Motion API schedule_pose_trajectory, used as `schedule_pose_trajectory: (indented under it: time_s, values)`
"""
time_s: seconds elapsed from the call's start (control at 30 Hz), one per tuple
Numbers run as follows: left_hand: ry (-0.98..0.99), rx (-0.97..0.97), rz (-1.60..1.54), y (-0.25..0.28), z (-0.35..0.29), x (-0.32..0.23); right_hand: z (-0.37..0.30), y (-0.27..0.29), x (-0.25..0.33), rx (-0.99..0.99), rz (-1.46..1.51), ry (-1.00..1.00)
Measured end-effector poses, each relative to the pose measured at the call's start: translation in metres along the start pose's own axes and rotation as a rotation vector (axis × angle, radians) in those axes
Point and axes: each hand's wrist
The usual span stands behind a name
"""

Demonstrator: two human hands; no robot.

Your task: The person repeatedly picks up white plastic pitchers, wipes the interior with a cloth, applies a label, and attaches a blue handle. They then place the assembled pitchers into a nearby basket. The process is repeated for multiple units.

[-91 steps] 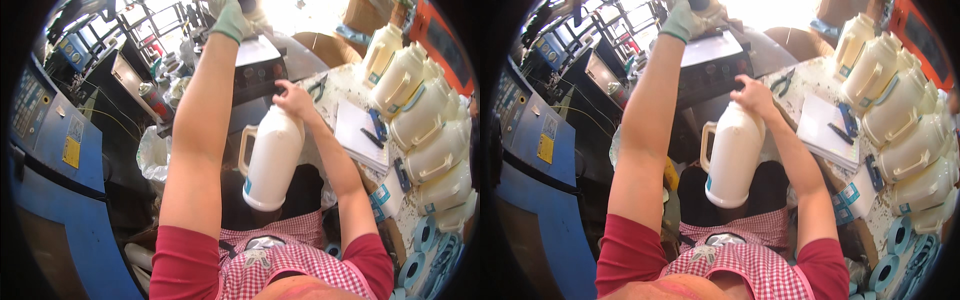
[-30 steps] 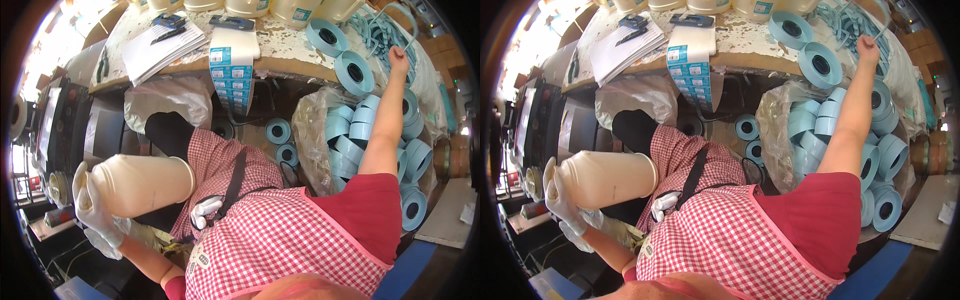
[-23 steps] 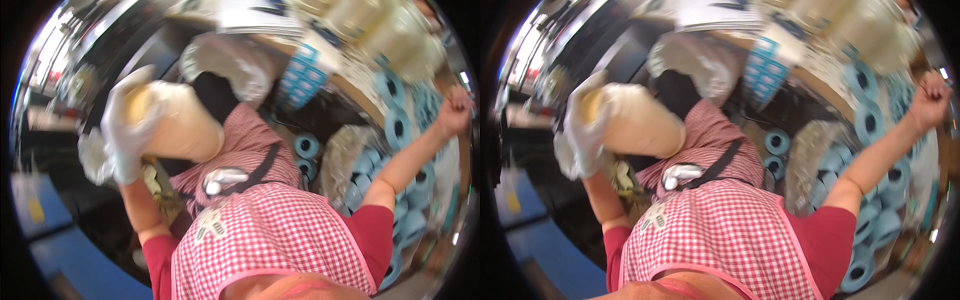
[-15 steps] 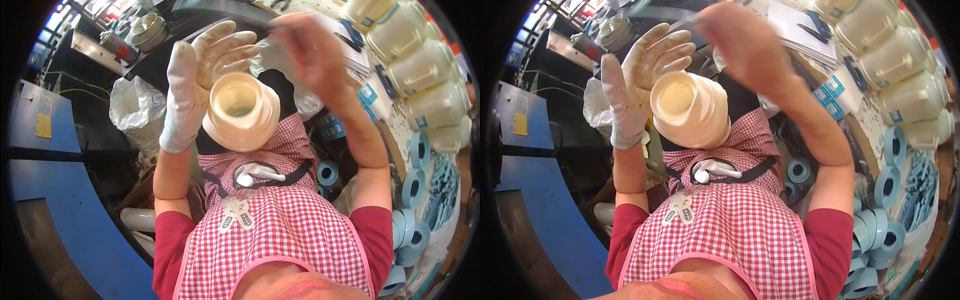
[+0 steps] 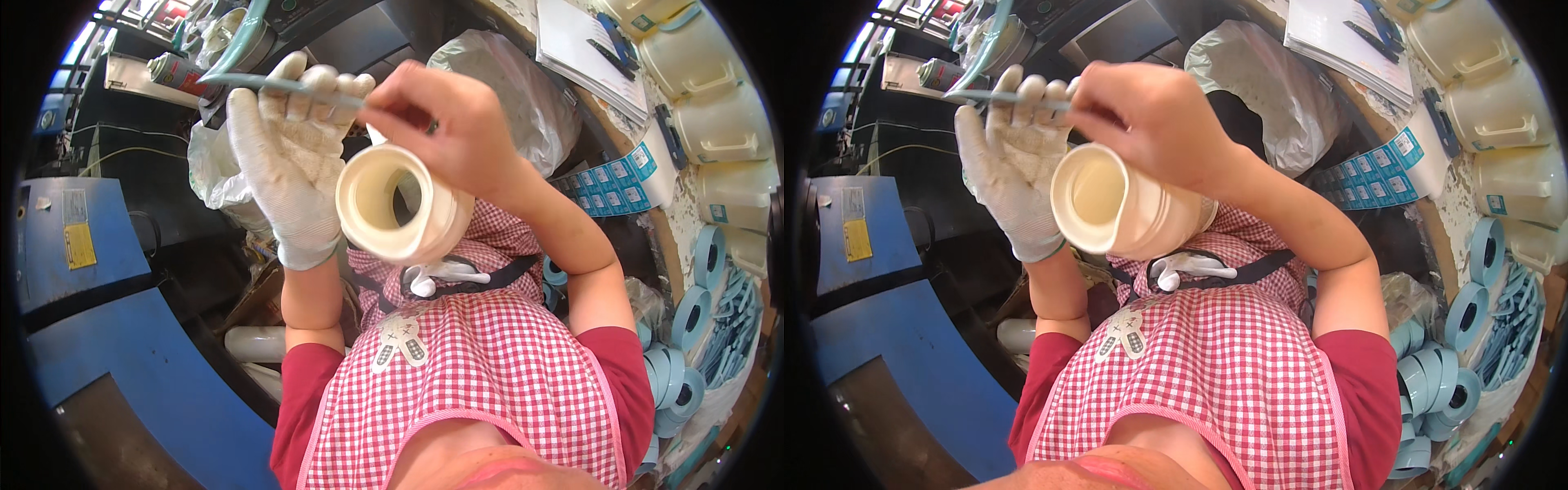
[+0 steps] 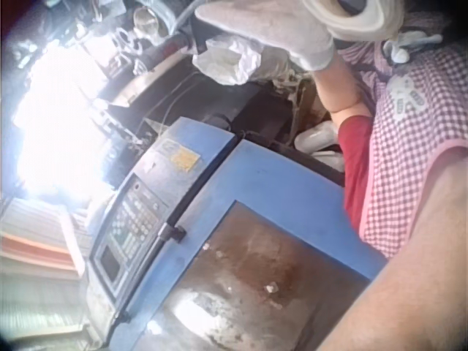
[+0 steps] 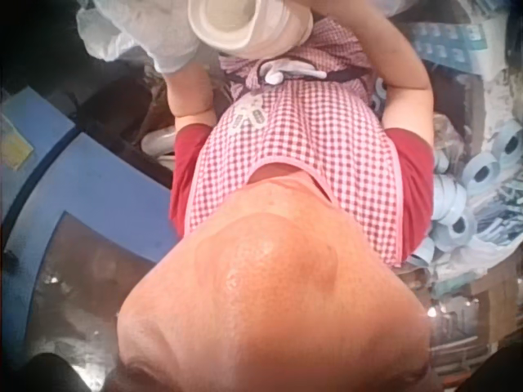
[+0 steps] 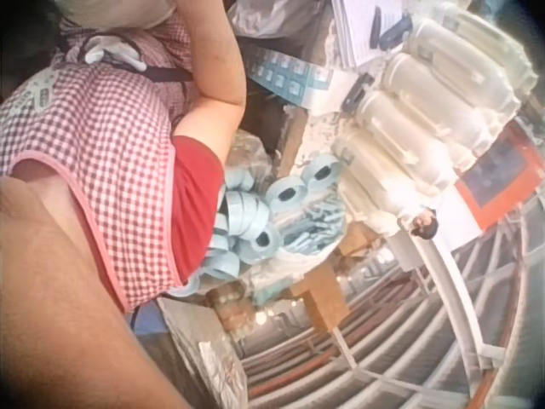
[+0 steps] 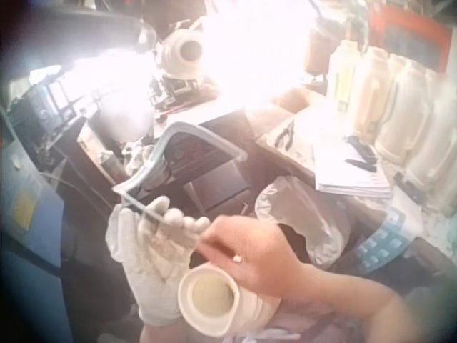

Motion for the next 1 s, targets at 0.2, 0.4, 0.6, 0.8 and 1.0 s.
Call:
schedule_pose_trajectory:
  time_s: [0.2, 0.4, 0.6, 0.8, 1.0]
  values:
    - [0.146, 0.181, -0.099, 0.044, 0.028, -0.003, 0.001, 0.031, -0.042, -0.253, -0.192, -0.002]
    - [0.266, -0.289, 0.226, 0.037, -0.016, 0.02, -0.034, 0.017, -0.055, -0.1, 0.936, -0.677]
    - [0.28, -0.438, 0.31, 0.018, -0.06, 0.03, -0.049, 0.019, -0.042, -0.228, 1.398, -0.908]
    - [0.168, -0.622, 0.529, 0.003, -0.062, 0.055, -0.044, 0.013, -0.04, -0.246, 1.321, -0.953]
    - [0.273, -0.472, 0.179, 0.021, -0.051, 0.047, -0.046, 0.026, -0.013, -0.346, 1.097, -1.035]
Point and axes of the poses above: each hand's wrist, its own z-axis towards the middle knuckle, its own y-axis out of the back of the hand, x = y × z, and after that the axes turned 10 degrees about x, right-handed
